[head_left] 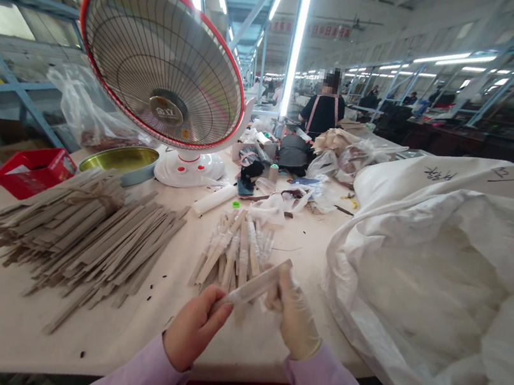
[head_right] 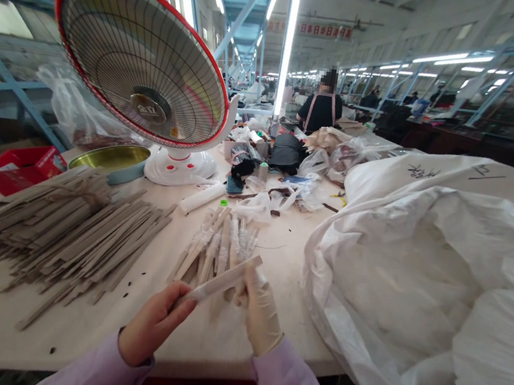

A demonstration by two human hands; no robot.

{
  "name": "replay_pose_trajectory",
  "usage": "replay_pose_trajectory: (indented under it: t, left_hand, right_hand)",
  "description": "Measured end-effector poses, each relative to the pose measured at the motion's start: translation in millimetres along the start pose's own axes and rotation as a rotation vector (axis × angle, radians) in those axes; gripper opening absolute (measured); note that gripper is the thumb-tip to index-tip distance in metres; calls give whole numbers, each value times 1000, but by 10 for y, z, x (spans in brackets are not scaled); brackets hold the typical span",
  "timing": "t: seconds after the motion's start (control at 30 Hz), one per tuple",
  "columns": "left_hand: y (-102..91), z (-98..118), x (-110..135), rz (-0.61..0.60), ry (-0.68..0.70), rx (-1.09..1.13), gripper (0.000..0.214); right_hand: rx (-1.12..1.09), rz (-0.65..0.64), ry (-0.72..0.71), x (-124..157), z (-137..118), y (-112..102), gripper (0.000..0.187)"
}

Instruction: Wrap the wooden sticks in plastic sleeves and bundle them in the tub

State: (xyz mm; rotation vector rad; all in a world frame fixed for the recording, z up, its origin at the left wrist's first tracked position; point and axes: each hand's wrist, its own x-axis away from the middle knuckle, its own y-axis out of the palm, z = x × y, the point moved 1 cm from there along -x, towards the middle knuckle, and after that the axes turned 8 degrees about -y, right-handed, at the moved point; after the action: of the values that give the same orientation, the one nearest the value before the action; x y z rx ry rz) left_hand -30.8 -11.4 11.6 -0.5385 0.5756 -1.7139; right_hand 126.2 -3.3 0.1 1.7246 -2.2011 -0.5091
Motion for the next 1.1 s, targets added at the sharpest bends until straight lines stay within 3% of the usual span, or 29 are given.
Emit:
replay_pose_trajectory:
  t: [0.1, 0.23, 0.37, 0.43, 0.57, 0.67, 0.8, 0.83, 0.9, 1.0, 1.1]
  left_hand:
    - [44, -28, 31, 14, -5, -15, 24]
    - [78, -42, -79, 75, -19, -121, 25]
    - [-16, -45, -480, 262, 0, -398, 30]
    - [-18, -43, -722, 334, 31, -528, 37]
    - [68, -12, -982, 292, 99, -607, 30]
    - [55, 48, -885, 263, 158, -476, 29]
    - [22, 119, -584, -87, 115, -92, 26]
    - [29, 131, -512, -127, 78, -27, 23]
    - [54, 148, -395, -90, 28, 54, 18]
    - [76, 145, -299, -12, 28, 89, 19]
    - [-41, 23, -353, -30, 67, -36, 29]
  right_hand:
    - [-55, 83, -8, -18, 8, -23, 45]
    - [-127, 21, 110, 16, 111, 113, 39]
    - [-334, 29, 126, -175, 24, 41, 19]
    - [-413, 48, 197, -283, -34, -32, 23]
    - [-403, 27, 202, -364, -86, -138, 20]
    - [-383, 27, 183, -361, -80, -174, 17]
    - [-328, 37, 152, -334, -59, -142, 22]
    - [-311, 38, 140, -312, -49, -121, 24]
    - [-255, 3, 103, -248, -21, -71, 28]
    - [-61, -162, 76, -137, 44, -14, 29]
    - [89, -175, 84, -105, 102, -48, 26]
